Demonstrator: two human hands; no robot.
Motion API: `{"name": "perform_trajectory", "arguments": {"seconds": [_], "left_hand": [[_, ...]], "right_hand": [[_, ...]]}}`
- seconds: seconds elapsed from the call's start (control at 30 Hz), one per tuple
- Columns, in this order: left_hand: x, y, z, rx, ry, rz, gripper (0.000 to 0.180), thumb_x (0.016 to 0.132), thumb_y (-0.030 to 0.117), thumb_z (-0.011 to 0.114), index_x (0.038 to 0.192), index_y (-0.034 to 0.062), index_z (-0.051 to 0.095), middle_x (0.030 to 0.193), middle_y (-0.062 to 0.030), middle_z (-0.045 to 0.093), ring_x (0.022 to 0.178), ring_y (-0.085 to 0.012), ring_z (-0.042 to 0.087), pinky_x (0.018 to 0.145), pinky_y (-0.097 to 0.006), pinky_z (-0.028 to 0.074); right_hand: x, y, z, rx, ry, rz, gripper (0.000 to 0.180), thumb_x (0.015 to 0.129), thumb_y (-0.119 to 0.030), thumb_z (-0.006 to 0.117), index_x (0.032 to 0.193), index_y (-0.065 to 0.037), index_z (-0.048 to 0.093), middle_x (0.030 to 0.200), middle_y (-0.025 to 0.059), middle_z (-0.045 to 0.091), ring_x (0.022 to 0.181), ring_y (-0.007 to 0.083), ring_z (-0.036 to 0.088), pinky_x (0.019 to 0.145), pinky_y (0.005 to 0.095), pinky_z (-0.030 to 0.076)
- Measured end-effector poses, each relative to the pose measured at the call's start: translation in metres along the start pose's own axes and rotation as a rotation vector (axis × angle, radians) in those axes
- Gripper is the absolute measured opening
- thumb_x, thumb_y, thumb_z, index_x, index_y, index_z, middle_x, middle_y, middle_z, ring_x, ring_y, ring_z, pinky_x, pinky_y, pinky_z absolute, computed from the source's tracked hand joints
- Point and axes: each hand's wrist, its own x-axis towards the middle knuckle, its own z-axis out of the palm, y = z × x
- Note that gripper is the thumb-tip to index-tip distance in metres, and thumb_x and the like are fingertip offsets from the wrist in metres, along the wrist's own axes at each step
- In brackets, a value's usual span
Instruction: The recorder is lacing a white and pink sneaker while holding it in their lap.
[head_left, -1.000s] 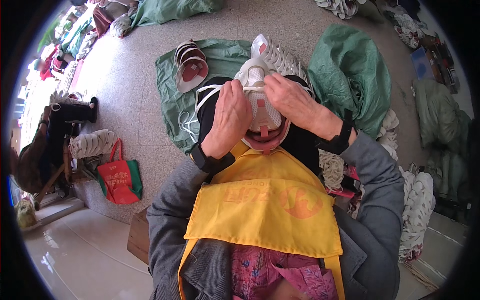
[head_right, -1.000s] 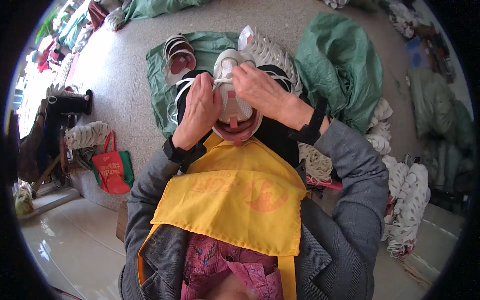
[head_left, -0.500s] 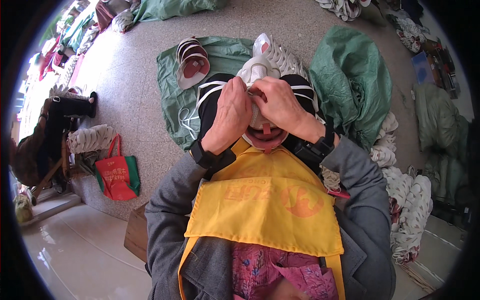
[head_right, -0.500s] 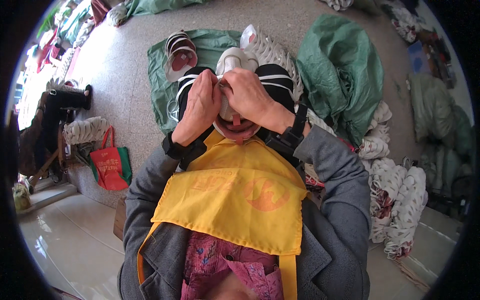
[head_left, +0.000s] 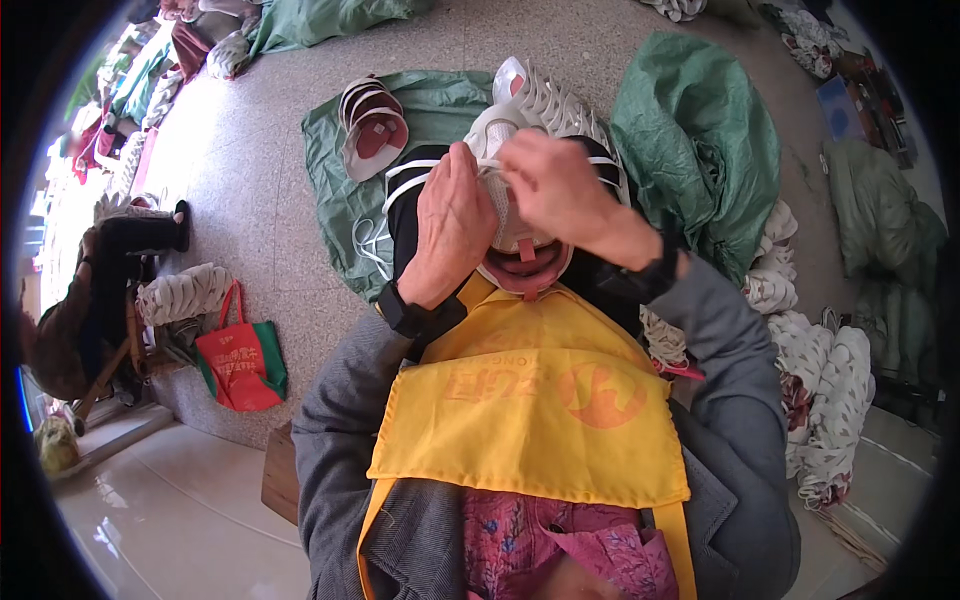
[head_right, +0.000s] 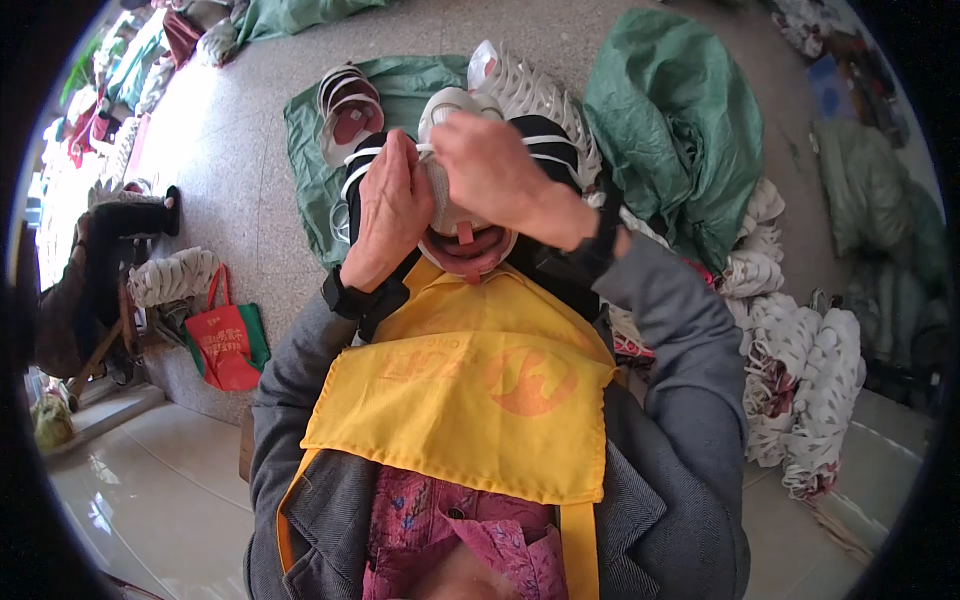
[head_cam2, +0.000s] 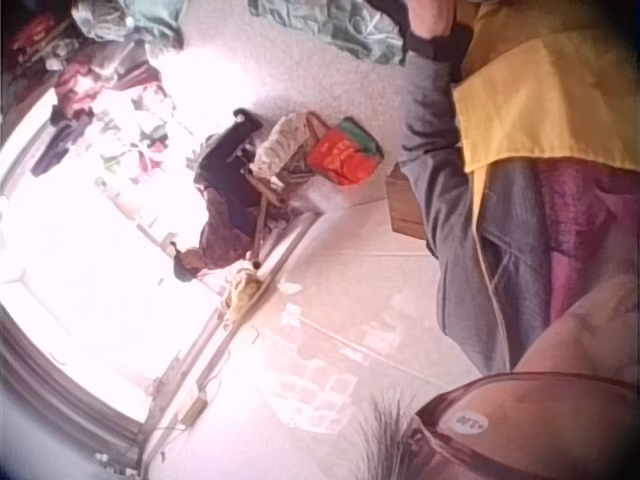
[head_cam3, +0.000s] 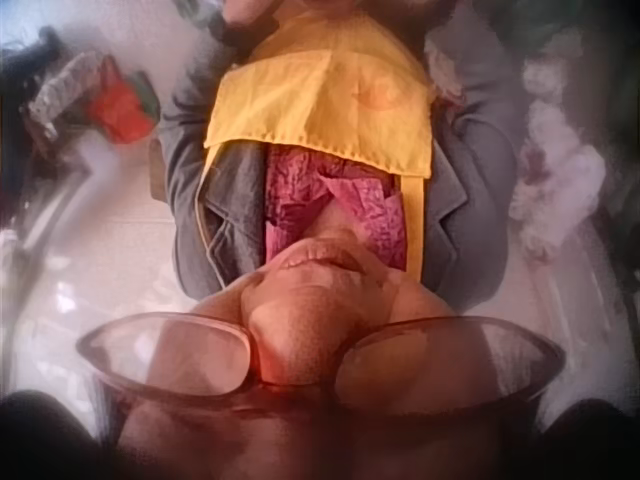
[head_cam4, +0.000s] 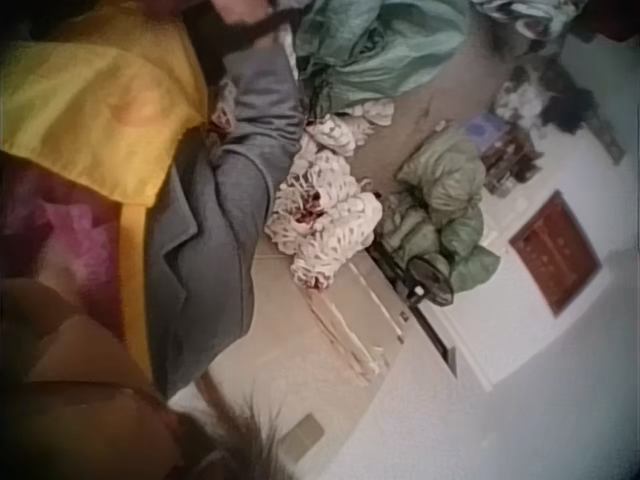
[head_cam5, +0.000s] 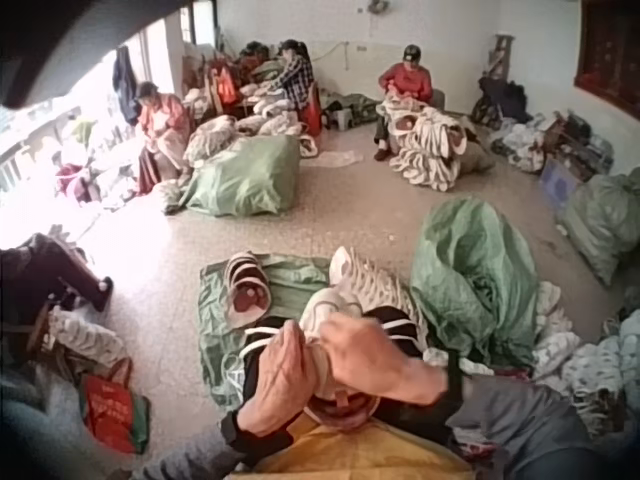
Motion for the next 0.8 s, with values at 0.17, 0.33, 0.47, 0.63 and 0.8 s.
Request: {"name": "perform_trajectory", "arguments": {"seconds": [0.17,0.33,0.47,0.63,0.8], "left_hand": [[-0.001,0.005,-0.003,-0.044,-0.09,-0.066,0.017,0.082,-0.005,0.053,0.096,0.0003,0.046,0.088,-0.021,0.053,0.084,-0.0406,0.055,0.069,-0.049,0.044],[0.009,0.016,-0.014,-0.289,-0.127,-0.063,0.022,0.083,-0.001,0.067,0.101,0.002,0.056,0.079,-0.01,0.063,0.065,-0.0185,0.064,0.062,-0.032,0.051],[0.017,0.011,-0.012,-0.678,-0.354,-0.248,0.011,0.098,0.003,0.061,0.105,0.001,0.053,0.095,-0.0073,0.069,0.086,-0.0128,0.068,0.082,-0.025,0.052],[0.023,0.022,-0.001,-0.948,-0.332,-0.341,0.009,0.099,0.005,0.062,0.103,0.0012,0.055,0.093,-0.0073,0.068,0.082,-0.0113,0.067,0.077,-0.025,0.053],[0.02,0.012,-0.005,-0.883,-0.331,-0.358,0.006,0.099,0.006,0.062,0.097,0.0026,0.057,0.085,-0.0052,0.068,0.075,-0.0084,0.063,0.069,-0.023,0.051]], "right_hand": [[-0.005,0.027,-0.052,0.738,-0.169,0.497,0.013,0.089,-0.012,0.071,0.081,-0.003,0.067,0.07,-0.0057,0.057,0.063,0.0028,0.048,0.057,0.0239,0.041],[0.009,0.024,-0.033,1.021,-0.182,0.576,0.011,0.092,-0.014,0.067,0.087,-0.004,0.066,0.071,-0.0035,0.057,0.06,0.0032,0.049,0.053,0.0193,0.038],[0.018,0.023,-0.023,1.084,-0.184,0.576,0.012,0.094,-0.016,0.066,0.089,-0.004,0.065,0.073,-0.0006,0.061,0.058,0.0033,0.052,0.051,0.0182,0.041],[0.013,0.032,-0.022,1.093,-0.13,0.59,0.015,0.097,-0.018,0.064,0.091,-0.004,0.064,0.076,0.0013,0.064,0.059,0.0037,0.055,0.053,0.0181,0.044],[-0.006,0.047,-0.012,1.241,-0.059,0.654,0.016,0.102,-0.018,0.056,0.094,-0.005,0.06,0.08,0.0025,0.064,0.059,0.0066,0.055,0.051,0.0201,0.045]]}}
